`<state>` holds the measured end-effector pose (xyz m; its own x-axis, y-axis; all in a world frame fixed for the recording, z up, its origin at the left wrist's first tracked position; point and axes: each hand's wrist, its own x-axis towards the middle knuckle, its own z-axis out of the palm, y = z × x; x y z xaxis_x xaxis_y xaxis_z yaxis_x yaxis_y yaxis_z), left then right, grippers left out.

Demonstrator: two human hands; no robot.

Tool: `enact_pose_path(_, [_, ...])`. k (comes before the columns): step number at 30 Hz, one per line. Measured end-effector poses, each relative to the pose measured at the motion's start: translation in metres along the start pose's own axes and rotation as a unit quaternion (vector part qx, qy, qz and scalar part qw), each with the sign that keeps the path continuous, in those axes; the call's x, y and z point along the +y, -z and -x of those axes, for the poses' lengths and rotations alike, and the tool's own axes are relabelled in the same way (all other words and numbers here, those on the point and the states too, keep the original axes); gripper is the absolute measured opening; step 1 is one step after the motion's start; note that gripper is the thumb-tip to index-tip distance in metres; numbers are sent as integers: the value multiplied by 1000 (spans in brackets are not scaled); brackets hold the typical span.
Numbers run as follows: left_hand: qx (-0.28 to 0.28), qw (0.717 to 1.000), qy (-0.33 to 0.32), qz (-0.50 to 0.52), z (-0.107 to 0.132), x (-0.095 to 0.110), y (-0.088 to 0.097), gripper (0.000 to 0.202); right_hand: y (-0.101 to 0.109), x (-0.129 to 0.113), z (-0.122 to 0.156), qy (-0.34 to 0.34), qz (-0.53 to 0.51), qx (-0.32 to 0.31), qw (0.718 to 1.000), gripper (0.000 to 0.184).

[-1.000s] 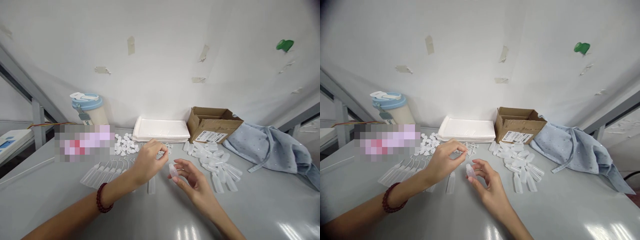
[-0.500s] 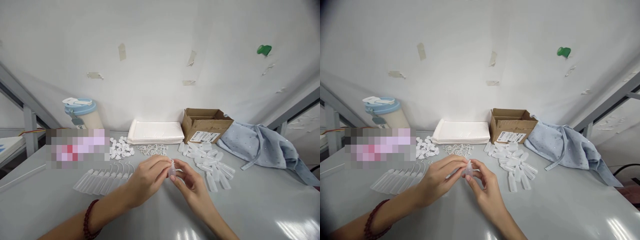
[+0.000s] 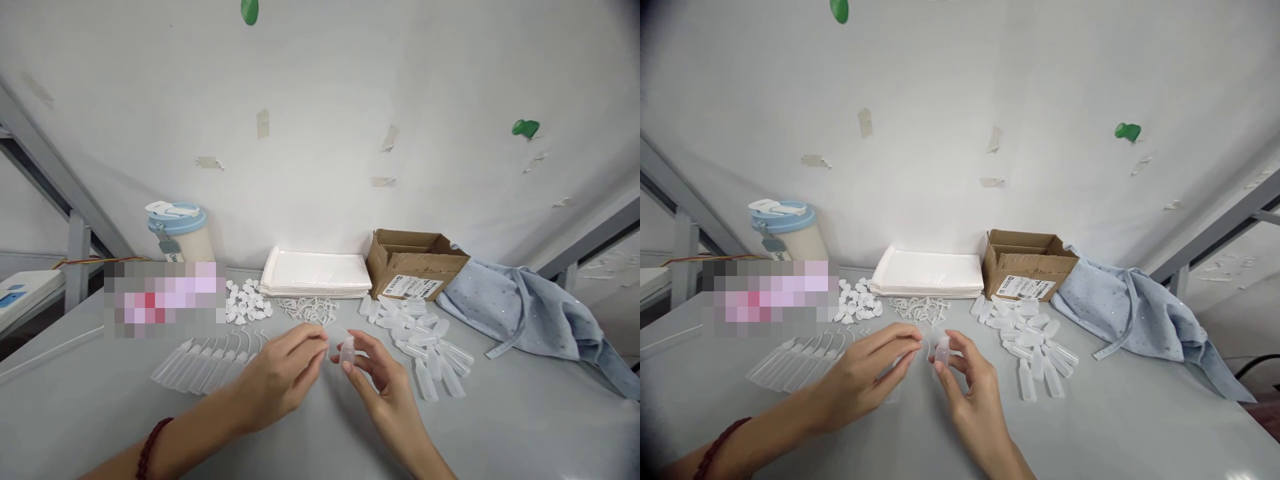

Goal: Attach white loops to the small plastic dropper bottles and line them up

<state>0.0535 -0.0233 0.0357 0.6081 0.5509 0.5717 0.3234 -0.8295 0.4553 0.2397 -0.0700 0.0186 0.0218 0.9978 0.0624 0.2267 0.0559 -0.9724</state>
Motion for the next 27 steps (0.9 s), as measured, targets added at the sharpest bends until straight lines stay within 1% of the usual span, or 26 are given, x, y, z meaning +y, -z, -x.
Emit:
enact_pose_path(2, [-4, 999, 26, -22, 5, -5, 6, 20, 2, 0, -1, -17, -18, 10, 1000, 36])
enact_pose_path(5, [-34, 996, 57, -54, 16, -12, 15, 19, 3, 0, -2, -39, -46, 31, 998, 34])
enact_pose_path(9, [-57, 993, 77, -71, 24, -17, 18, 21, 0, -1, -3, -41, -92, 41, 994, 34])
enact_pose_path(11, [-65, 991, 93, -65, 23, -17, 15, 20, -3, -2, -3, -43, -125, 40, 990, 35])
enact_pose_path(13, [-79, 989, 115, -44, 17, -16, 10, 21, -4, -4, -4, -47, -155, 18, 987, 35])
enact_pose_path(16, [-117, 981, 156, 12, 4, -14, -2, 40, -2, -8, -4, -51, -176, -34, 983, 35])
enact_pose_path(18, [-129, 973, 181, 57, -5, -10, -9, 44, 1, -10, -4, -49, -183, -48, 981, 35])
enact_pose_path(20, [-119, 967, 205, 99, -13, -8, -14, 33, 4, -12, -4, -45, -190, -37, 980, 36])
enact_pose_path(22, [-96, 959, 225, 147, -18, -8, -16, 19, 7, -13, -5, -47, -194, -5, 980, 36])
enact_pose_path(25, [-72, 935, 274, 215, -24, -16, -16, 14, 10, -11, -5, -61, -182, 46, 980, 36])
enact_pose_path(27, [-62, 928, 312, 194, -27, -28, -13, 13, 13, -9, -7, -69, -167, 61, 982, 36])
